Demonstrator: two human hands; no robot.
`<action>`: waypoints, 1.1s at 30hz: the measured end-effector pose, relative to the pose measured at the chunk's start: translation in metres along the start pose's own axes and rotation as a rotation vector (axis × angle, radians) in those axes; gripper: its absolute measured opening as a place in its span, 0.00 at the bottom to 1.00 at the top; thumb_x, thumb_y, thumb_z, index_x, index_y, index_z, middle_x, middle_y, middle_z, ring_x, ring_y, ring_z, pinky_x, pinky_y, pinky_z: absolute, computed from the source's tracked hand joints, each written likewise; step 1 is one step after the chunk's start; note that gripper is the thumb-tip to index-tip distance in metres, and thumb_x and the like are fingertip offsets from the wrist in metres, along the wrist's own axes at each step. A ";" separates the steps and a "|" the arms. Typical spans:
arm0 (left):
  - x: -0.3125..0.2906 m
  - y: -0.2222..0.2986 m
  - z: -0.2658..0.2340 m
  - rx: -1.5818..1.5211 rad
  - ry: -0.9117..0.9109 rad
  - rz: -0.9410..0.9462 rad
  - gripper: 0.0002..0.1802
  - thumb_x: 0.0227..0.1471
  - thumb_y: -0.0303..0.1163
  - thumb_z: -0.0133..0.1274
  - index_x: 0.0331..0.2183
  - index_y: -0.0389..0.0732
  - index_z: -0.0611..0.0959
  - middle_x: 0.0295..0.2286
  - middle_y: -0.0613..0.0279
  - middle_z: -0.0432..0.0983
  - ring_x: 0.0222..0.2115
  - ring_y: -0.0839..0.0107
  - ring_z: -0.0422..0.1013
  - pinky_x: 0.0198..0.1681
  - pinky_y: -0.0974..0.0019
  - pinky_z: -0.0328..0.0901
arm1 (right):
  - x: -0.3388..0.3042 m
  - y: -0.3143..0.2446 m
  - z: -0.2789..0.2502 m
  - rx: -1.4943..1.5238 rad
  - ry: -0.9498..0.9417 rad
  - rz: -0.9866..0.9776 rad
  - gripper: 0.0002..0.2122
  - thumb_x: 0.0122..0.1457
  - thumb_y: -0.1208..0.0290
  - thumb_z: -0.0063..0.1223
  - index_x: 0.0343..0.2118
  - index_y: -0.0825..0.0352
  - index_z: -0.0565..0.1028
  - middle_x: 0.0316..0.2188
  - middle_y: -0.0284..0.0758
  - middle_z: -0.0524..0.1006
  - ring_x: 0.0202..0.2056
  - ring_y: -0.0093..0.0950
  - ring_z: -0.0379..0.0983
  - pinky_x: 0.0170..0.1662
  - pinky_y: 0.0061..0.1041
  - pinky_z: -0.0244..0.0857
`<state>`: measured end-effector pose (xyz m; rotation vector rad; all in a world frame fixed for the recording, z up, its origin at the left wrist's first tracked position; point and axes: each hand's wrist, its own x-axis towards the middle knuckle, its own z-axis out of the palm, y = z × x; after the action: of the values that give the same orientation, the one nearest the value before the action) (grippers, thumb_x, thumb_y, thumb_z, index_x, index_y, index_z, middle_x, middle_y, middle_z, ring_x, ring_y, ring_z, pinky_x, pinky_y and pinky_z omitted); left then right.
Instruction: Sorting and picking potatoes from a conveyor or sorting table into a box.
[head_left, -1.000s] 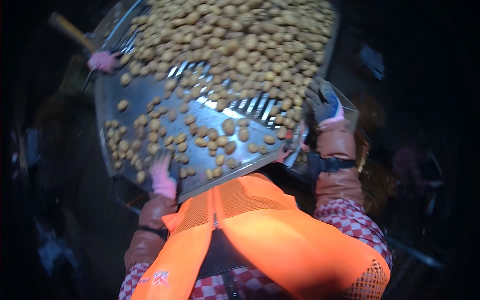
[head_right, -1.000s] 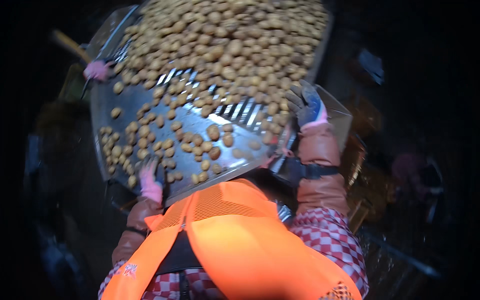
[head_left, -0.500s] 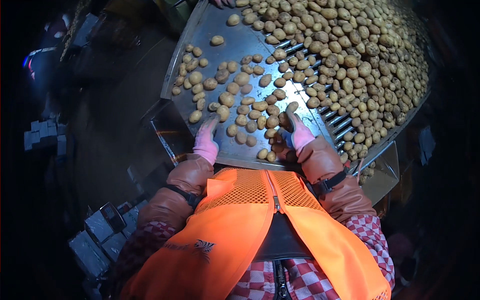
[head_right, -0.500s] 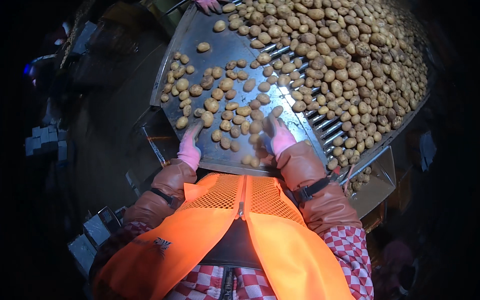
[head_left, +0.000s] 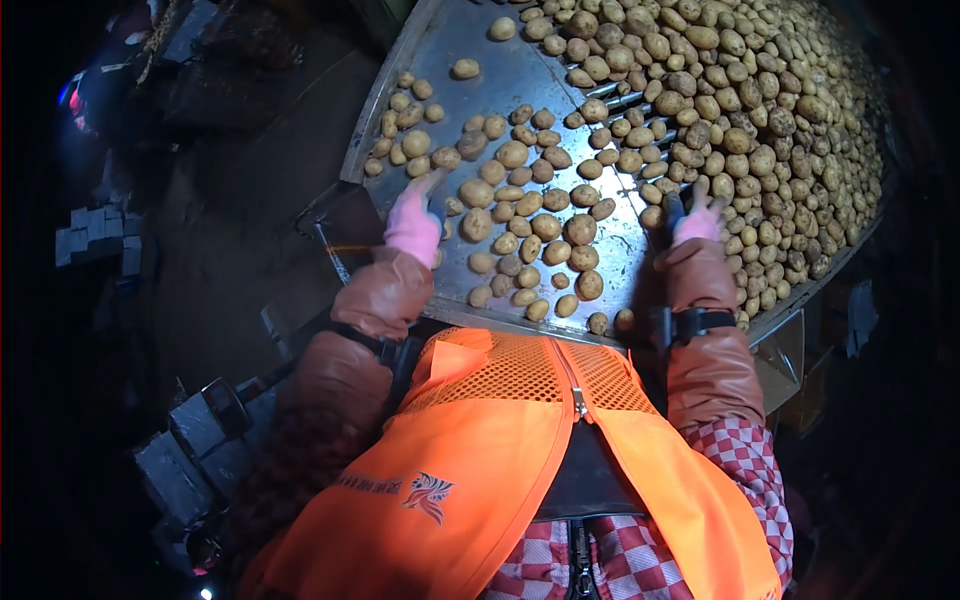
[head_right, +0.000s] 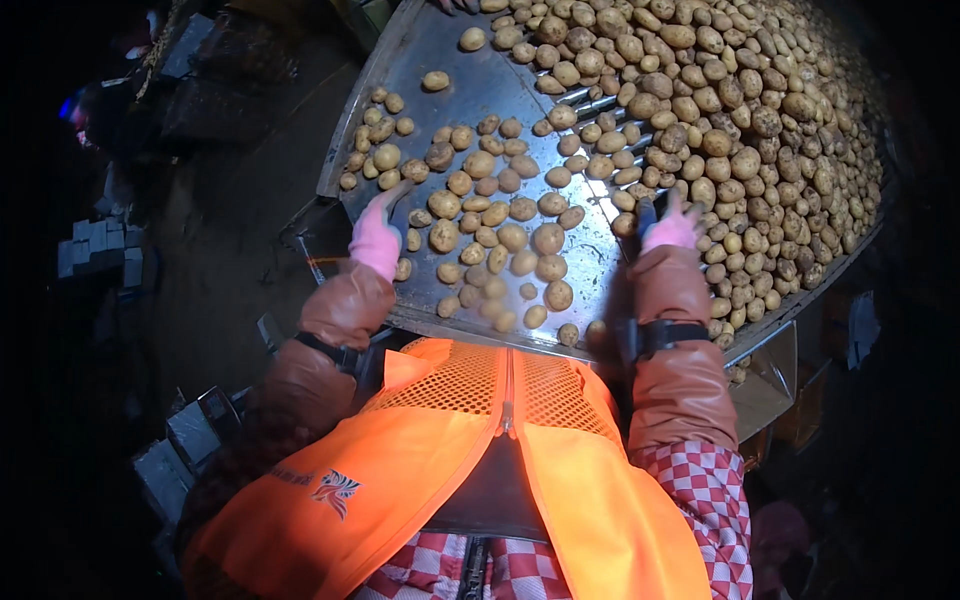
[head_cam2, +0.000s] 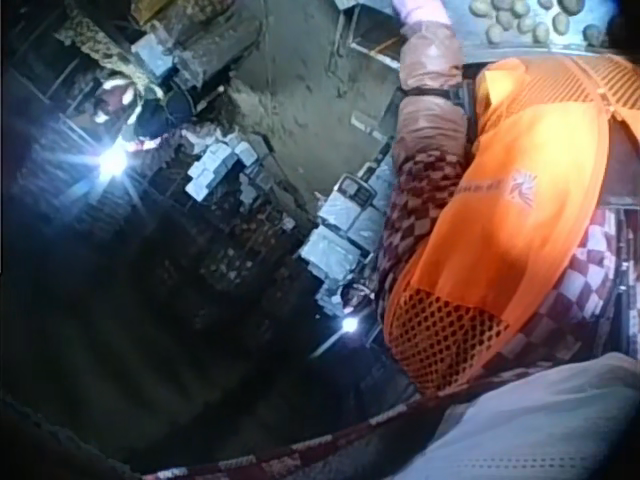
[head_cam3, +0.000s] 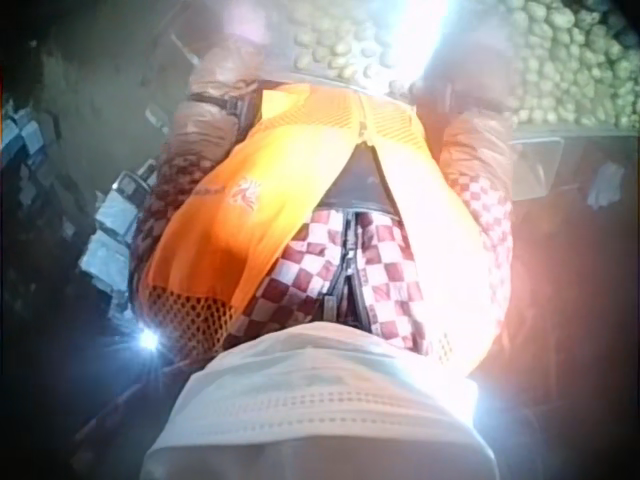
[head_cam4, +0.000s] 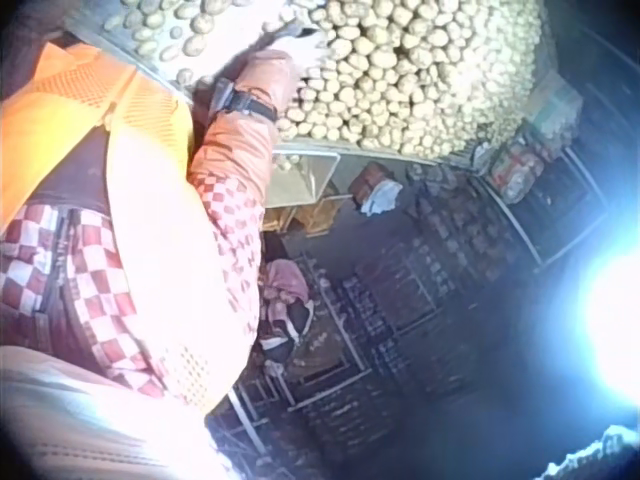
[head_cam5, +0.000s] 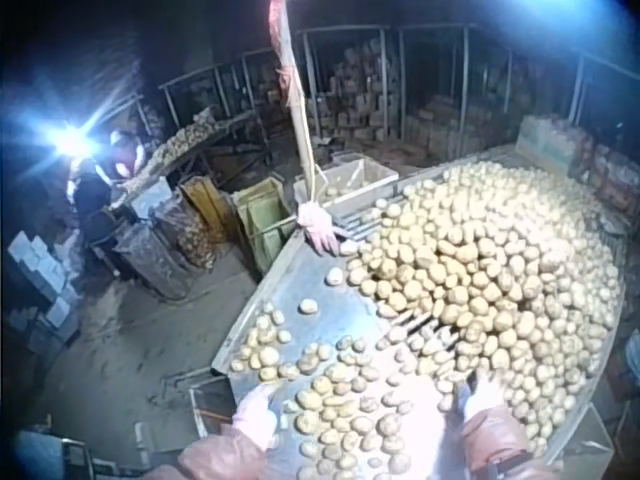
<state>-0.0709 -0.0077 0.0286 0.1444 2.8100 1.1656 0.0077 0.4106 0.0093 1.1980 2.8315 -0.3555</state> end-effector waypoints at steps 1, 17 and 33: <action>0.010 0.009 -0.003 0.020 -0.083 -0.004 0.28 0.50 0.18 0.42 0.53 0.45 0.78 0.49 0.45 0.74 0.50 0.46 0.71 0.55 0.56 0.66 | -0.015 -0.017 -0.006 -0.073 -0.052 -0.069 0.33 0.57 0.49 0.57 0.64 0.57 0.64 0.63 0.48 0.63 0.62 0.54 0.59 0.63 0.55 0.54; -0.025 0.041 0.057 0.660 -0.432 -0.010 0.34 0.46 0.24 0.56 0.57 0.52 0.71 0.57 0.35 0.58 0.46 0.43 0.73 0.45 0.51 0.72 | -0.088 -0.032 -0.036 0.947 -0.565 -0.152 0.19 0.64 0.70 0.54 0.57 0.70 0.71 0.54 0.40 0.75 0.56 0.30 0.71 0.58 0.28 0.65; 0.144 0.030 0.013 0.709 0.115 -0.267 0.30 0.53 0.46 0.59 0.57 0.57 0.71 0.51 0.55 0.72 0.53 0.55 0.69 0.54 0.46 0.63 | -0.094 -0.032 0.004 2.214 -1.271 0.633 0.27 0.65 0.50 0.50 0.62 0.62 0.65 0.56 0.44 0.71 0.51 0.38 0.72 0.49 0.39 0.72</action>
<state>-0.2108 0.0401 0.0329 -0.2504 3.0769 0.0999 0.0502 0.3225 0.0234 0.7949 0.1061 -2.7352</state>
